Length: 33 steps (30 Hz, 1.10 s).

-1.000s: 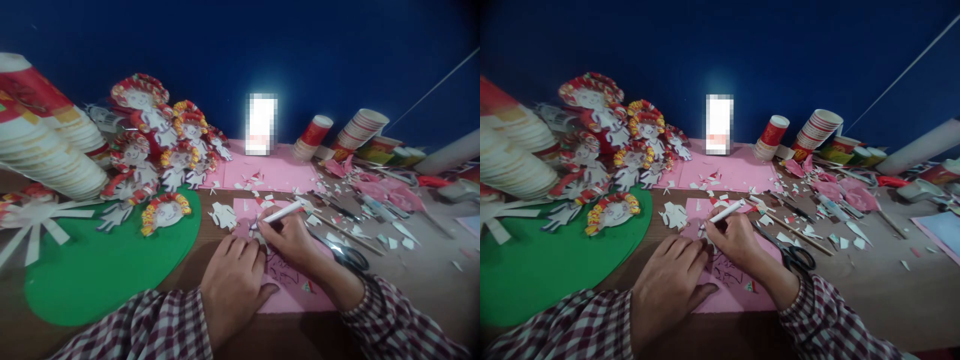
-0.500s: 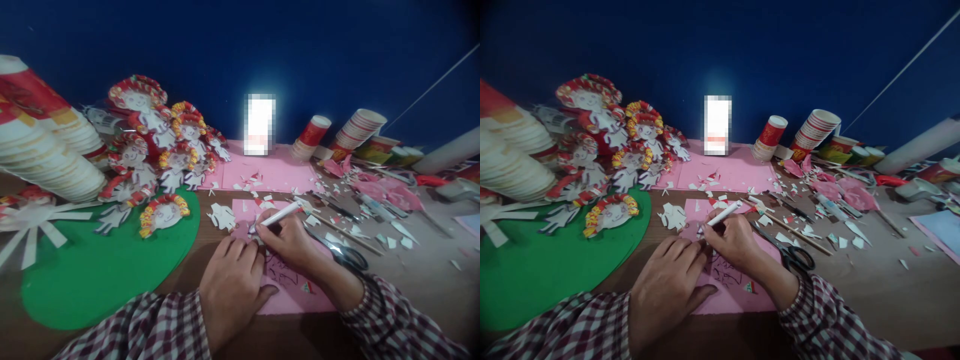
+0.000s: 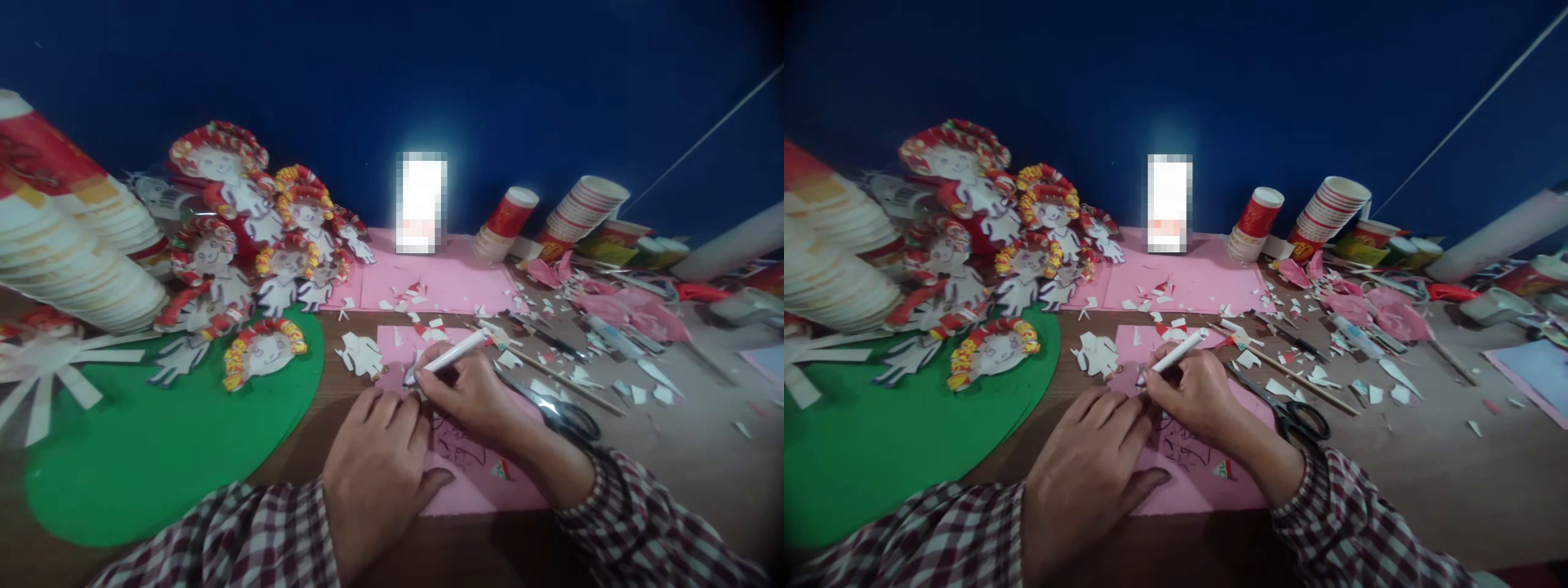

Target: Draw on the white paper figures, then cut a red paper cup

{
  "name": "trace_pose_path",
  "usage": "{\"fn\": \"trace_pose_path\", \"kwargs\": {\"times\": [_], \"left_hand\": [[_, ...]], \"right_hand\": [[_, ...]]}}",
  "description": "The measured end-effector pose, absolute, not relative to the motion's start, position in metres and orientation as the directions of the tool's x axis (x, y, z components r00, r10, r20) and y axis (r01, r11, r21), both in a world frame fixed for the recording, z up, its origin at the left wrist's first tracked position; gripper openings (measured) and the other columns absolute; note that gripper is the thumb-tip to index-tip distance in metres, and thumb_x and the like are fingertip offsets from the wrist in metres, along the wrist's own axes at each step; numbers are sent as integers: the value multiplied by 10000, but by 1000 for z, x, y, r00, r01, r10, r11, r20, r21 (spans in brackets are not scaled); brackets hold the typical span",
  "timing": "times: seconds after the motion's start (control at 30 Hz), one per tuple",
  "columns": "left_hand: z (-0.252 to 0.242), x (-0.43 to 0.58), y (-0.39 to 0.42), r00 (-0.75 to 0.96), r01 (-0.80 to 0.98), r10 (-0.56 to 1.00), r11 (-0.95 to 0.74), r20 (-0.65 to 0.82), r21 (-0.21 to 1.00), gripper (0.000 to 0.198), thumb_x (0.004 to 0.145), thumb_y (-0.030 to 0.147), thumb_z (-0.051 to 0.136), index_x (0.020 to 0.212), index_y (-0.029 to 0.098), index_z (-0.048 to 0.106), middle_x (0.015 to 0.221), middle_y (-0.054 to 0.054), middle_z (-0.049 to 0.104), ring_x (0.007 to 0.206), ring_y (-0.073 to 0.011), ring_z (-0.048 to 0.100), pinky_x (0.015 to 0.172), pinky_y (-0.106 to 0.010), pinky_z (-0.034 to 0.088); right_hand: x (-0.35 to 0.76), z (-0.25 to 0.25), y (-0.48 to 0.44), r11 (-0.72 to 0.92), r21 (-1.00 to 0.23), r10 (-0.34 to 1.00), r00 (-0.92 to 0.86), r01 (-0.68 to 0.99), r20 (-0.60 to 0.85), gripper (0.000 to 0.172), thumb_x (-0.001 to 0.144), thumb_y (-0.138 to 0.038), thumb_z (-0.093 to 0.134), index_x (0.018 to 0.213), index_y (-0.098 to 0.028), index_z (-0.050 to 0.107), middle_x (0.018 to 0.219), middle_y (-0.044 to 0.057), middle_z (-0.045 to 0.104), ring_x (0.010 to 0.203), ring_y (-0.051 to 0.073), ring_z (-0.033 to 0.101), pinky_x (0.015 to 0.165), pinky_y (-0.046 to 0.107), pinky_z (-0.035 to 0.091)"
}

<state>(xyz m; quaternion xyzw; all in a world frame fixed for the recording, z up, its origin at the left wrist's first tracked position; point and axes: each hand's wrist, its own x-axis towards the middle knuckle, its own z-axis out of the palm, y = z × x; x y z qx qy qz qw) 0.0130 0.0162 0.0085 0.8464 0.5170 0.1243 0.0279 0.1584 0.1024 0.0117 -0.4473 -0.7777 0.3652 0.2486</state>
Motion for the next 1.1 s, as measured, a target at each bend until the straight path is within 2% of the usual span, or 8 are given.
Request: {"fn": "trace_pose_path", "kwargs": {"times": [1.1], "left_hand": [[8, 12, 16, 433, 870, 884, -461, 175, 177, 513, 834, 558, 461, 1066, 123, 603, 1042, -101, 612, 984, -276, 511, 940, -492, 349]], "right_hand": [[160, 13, 103, 322, -809, 863, -503, 491, 38, 107, 810, -199, 523, 773, -168, 619, 714, 2, 616, 641, 116, 551, 622, 226, 418]]}}
